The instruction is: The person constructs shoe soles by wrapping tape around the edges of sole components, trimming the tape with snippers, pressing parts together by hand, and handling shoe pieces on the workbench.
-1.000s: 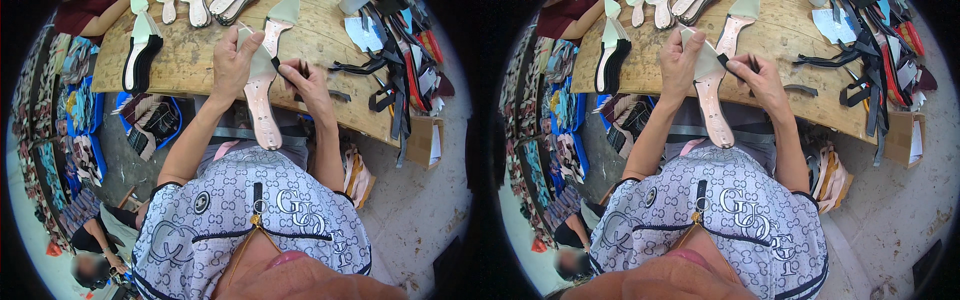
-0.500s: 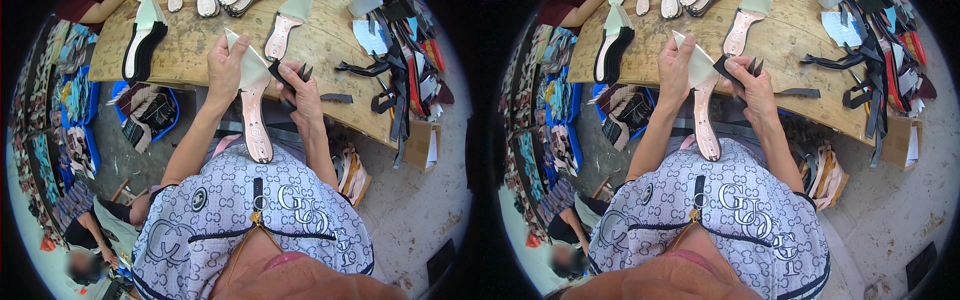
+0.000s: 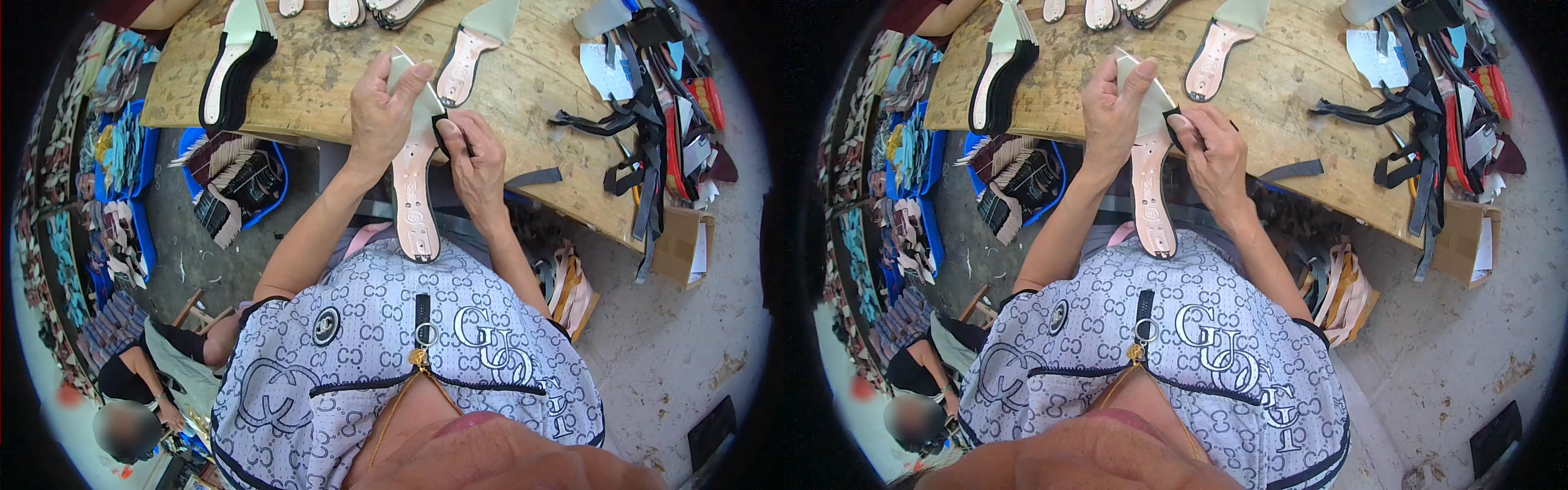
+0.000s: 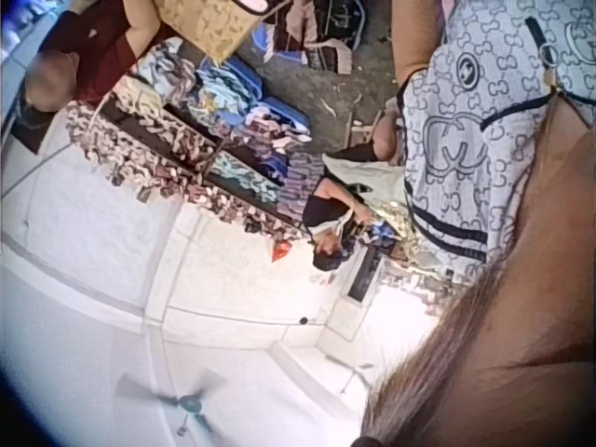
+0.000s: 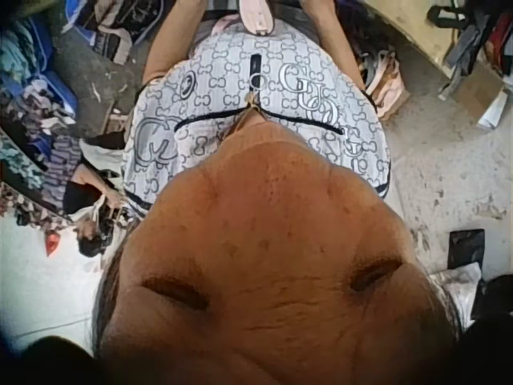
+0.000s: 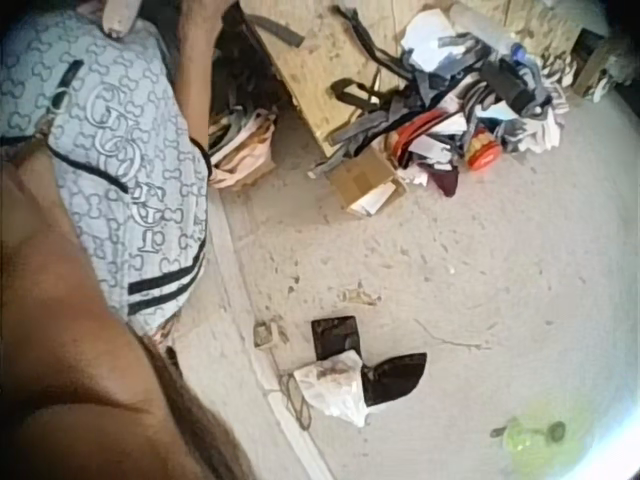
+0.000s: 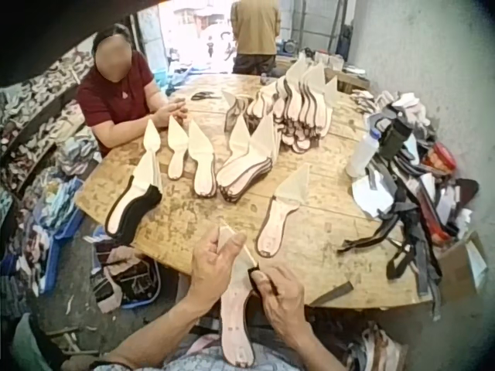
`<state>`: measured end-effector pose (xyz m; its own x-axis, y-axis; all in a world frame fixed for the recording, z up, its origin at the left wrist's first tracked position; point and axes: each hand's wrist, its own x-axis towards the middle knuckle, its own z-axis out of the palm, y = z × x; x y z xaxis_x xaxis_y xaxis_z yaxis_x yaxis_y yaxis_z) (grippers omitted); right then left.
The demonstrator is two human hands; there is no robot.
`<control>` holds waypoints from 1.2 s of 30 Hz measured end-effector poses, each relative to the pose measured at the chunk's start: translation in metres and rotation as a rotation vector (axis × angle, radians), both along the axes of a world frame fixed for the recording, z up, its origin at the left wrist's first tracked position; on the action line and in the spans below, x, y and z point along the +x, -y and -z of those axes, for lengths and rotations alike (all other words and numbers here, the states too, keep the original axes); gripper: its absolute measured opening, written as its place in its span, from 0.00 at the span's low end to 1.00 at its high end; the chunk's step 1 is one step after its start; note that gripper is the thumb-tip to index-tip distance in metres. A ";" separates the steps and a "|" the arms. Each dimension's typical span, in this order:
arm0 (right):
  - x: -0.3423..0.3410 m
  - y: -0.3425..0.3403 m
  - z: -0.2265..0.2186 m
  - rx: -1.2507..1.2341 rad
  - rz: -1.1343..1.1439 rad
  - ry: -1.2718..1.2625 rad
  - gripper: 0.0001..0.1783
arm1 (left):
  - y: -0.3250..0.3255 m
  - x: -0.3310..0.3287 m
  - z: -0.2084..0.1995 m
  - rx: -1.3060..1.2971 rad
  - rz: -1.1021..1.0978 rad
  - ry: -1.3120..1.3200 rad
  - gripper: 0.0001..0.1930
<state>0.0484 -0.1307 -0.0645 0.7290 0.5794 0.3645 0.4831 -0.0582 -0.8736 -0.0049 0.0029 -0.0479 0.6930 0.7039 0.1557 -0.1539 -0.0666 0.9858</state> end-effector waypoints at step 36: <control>-0.011 0.019 -0.046 0.386 -0.006 -0.927 0.13 | -0.007 -0.034 -0.089 -0.217 1.029 -0.541 0.38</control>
